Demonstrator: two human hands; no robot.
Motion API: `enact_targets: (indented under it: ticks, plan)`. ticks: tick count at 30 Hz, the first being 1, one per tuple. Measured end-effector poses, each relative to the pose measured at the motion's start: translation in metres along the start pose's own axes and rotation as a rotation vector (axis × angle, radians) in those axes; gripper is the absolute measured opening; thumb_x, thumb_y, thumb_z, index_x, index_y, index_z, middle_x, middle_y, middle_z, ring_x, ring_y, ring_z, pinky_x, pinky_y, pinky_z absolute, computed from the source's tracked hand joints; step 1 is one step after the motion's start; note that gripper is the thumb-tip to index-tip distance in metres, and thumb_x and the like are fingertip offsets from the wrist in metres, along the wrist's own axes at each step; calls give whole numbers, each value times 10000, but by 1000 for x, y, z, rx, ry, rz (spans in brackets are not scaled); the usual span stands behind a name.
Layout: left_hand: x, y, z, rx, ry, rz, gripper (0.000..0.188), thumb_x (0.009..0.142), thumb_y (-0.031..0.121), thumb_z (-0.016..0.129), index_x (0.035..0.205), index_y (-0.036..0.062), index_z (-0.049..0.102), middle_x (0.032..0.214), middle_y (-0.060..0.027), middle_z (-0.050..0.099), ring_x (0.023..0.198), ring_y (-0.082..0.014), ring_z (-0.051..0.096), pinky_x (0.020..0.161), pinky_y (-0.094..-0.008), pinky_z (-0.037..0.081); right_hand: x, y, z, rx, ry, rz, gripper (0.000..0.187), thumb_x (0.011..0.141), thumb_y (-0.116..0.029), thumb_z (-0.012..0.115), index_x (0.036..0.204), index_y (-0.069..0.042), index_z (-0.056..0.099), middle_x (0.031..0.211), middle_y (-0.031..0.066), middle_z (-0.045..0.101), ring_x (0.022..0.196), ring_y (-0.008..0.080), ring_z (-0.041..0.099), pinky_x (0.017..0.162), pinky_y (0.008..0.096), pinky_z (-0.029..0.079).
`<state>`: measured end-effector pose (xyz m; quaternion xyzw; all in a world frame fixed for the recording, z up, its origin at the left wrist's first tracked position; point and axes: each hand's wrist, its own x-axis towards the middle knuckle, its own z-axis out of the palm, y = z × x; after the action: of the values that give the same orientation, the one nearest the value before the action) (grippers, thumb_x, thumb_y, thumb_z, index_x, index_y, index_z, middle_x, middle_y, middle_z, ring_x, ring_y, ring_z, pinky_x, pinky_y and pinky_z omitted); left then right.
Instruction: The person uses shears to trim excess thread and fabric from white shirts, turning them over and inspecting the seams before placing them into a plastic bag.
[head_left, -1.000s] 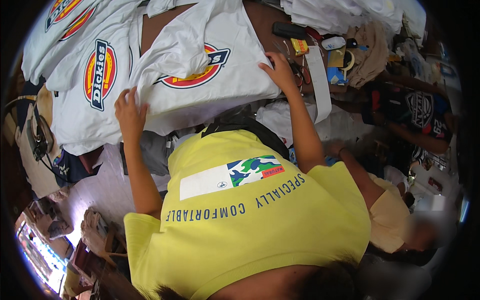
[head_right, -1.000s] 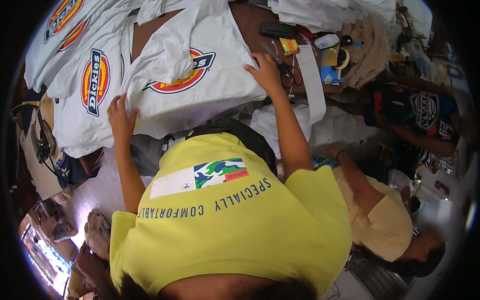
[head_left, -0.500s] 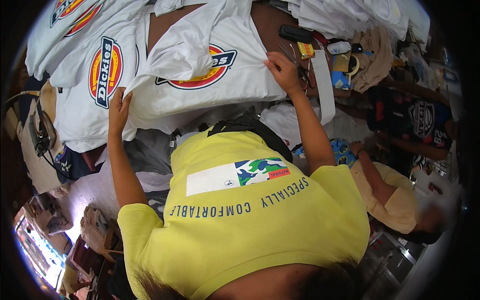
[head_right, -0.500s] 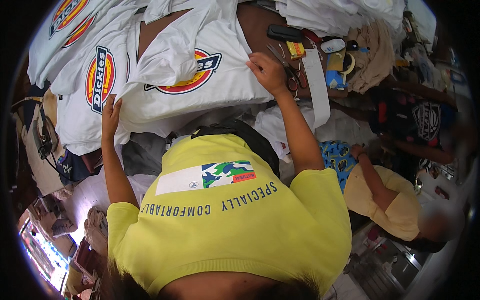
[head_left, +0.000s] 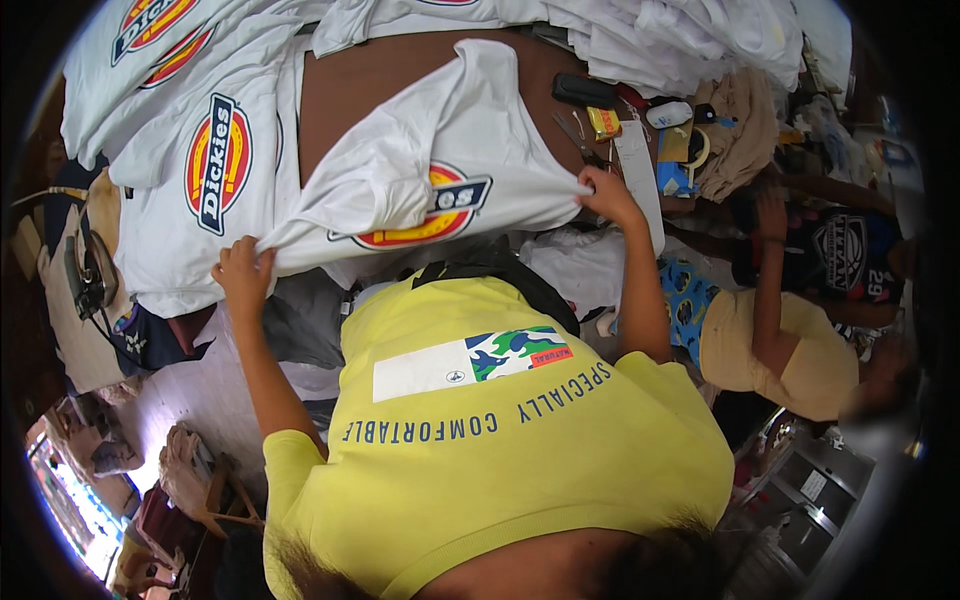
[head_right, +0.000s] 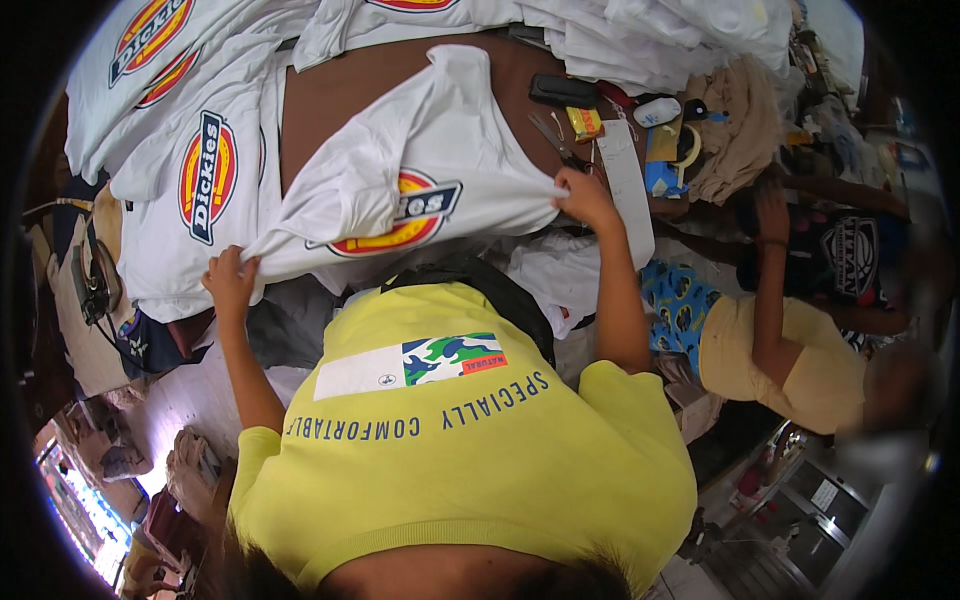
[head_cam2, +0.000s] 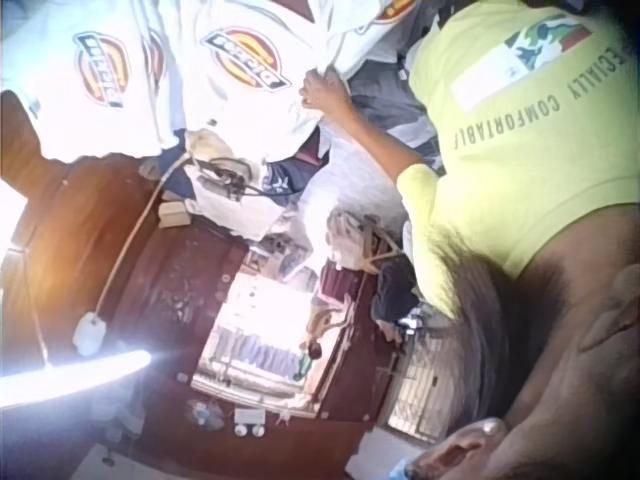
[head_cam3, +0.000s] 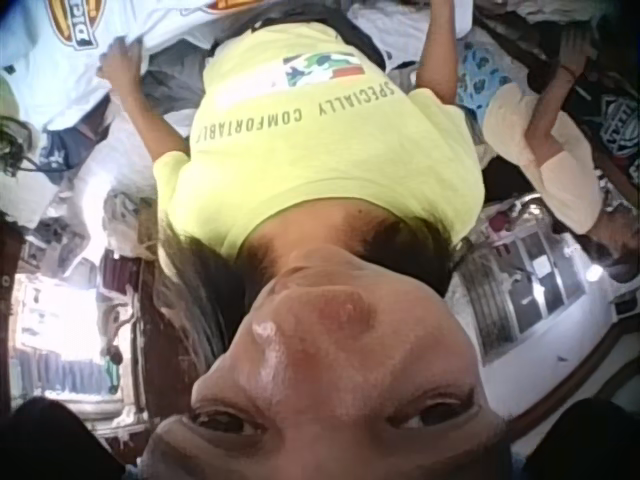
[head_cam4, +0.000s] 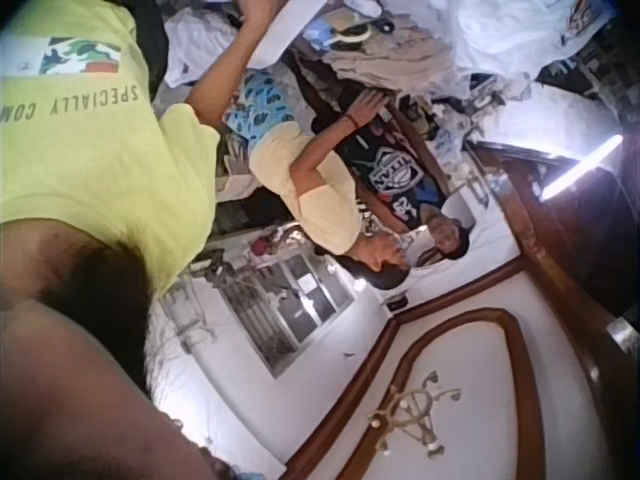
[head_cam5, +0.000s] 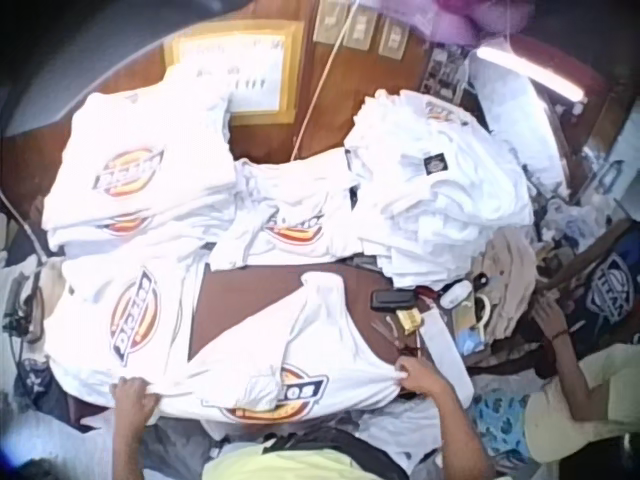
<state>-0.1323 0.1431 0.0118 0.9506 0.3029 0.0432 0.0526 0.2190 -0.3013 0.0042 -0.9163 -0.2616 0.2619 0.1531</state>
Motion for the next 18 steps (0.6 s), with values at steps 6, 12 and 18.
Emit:
enact_targets:
  ticks: [6,12,18]
  plan:
    - [-11,109,18,-372,74,216,309,666,188,666,934,76,562,966,-111,510,925,-293,480,802,-413,366,66,-49,20,586,280,-49,315,795,-230,650,1005,-6,577,961,85,604,891,163,562,786,276,431]
    - [5,182,32,-470,-186,388,335,714,201,658,1003,54,573,1046,-122,533,987,-300,492,831,-399,381,163,-107,12,1548,-9,131,471,805,-373,647,1088,-10,550,1028,135,614,951,227,595,816,350,482]
    - [18,135,44,-2646,-669,-132,439,927,297,379,1289,48,401,1284,-123,469,1155,-257,475,994,-401,365,112,-123,-22,1629,-424,-227,492,891,-357,525,1244,-21,456,1126,152,574,994,231,590,894,353,461]
